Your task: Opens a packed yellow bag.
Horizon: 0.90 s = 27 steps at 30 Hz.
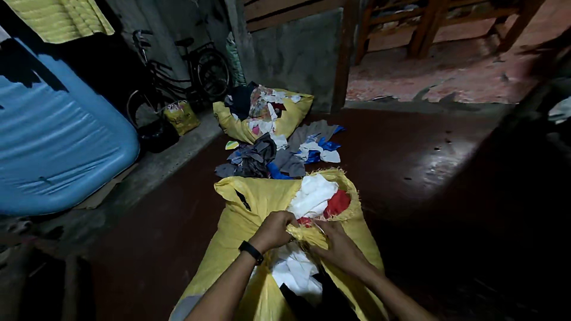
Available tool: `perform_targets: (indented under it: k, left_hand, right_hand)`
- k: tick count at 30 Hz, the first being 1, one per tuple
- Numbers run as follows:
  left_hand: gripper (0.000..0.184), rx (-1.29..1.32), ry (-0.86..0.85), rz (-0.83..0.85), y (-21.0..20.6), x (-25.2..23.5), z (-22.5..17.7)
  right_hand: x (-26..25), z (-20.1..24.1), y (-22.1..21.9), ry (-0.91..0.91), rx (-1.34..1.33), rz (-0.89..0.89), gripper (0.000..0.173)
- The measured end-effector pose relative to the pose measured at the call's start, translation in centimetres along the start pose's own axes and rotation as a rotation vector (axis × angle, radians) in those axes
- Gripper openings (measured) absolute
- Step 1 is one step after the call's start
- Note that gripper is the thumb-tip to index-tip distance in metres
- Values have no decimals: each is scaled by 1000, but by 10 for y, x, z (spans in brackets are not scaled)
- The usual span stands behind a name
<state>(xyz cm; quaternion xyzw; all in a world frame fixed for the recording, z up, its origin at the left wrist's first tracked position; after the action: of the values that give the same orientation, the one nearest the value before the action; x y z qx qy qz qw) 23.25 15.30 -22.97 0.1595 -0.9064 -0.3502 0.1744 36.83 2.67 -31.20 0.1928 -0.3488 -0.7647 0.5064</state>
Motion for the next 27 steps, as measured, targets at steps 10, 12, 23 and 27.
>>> perform_targets:
  k: [10, 12, 23, 27]
  left_hand:
    - [80, 246, 272, 263, -20, -8, 45]
    - [76, 172, 376, 353, -30, 1, 60]
    - [43, -600, 439, 527, -124, 15, 89]
    - [59, -554, 281, 547, -144, 13, 94]
  right_hand:
    - [6, -23, 12, -271, 11, 633, 40]
    - [23, -24, 5, -324, 99, 820, 45]
    - [33, -26, -50, -51, 417, 959, 34]
    - [28, -22, -37, -135, 398, 881, 42]
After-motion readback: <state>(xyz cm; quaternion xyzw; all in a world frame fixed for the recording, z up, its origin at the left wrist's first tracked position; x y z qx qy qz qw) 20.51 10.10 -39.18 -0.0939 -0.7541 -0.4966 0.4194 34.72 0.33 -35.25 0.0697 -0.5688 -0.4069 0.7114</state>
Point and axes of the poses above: each hand's wrist, its own x-axis away from the middle knuckle, its own y-axis out of the back of the hand, z = x × y, the point moved 6 cm from there along -x, towards the middle knuckle, and after that the axes turned 5 degrees about x, right-handed, at the moved point
